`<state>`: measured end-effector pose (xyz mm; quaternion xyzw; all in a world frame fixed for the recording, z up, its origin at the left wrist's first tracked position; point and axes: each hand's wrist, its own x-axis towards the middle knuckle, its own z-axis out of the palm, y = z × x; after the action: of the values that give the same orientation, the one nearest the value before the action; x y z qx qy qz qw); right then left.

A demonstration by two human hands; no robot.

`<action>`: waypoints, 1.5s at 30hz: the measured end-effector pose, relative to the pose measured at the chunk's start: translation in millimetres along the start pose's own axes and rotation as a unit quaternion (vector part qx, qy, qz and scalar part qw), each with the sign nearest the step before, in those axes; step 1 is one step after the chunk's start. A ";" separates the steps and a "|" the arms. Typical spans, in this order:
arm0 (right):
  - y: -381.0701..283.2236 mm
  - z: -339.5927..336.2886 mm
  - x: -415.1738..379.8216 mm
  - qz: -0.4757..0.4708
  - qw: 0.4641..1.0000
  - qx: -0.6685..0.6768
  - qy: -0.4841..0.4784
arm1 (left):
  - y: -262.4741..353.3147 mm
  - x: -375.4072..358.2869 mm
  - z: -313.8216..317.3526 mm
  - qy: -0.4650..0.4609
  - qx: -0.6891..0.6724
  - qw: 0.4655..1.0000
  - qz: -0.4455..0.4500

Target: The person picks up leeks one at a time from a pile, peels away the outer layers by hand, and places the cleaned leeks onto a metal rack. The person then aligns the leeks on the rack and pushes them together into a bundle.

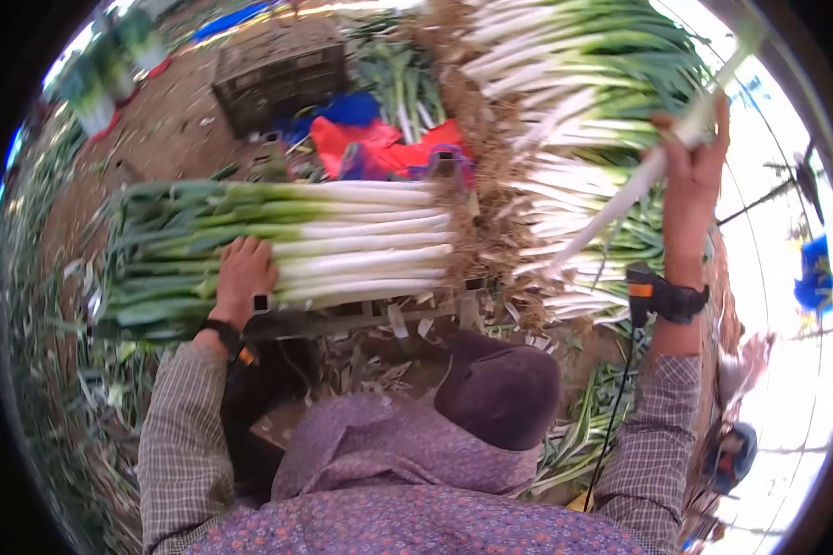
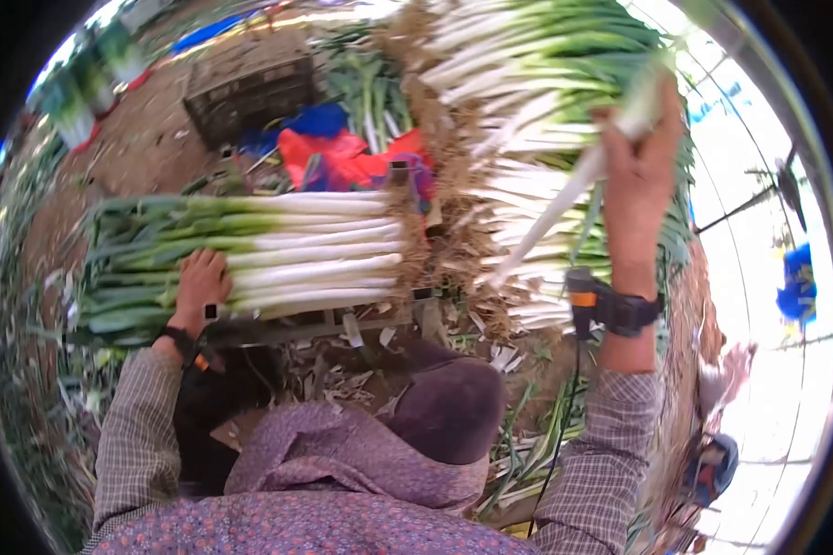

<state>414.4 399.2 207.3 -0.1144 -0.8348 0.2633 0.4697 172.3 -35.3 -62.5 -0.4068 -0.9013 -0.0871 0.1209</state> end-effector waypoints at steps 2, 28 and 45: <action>-54.7 75.4 -2.0 0.007 0.996 0.010 -0.087 | 5.6 -1.8 -10.5 0.009 -0.023 1.000 -0.003; 12.8 251.5 -152.2 -0.016 0.889 0.082 -0.451 | -0.7 -16.9 -23.3 0.048 -0.270 0.961 0.020; 53.8 241.1 -187.8 -0.076 0.872 -0.110 -0.471 | -11.3 -10.8 -35.0 0.016 -0.128 0.991 0.025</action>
<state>307.7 281.7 -59.4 0.0366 -0.9868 0.1562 0.0238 175.8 -59.3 -32.9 -0.4396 -0.8704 -0.2052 0.0843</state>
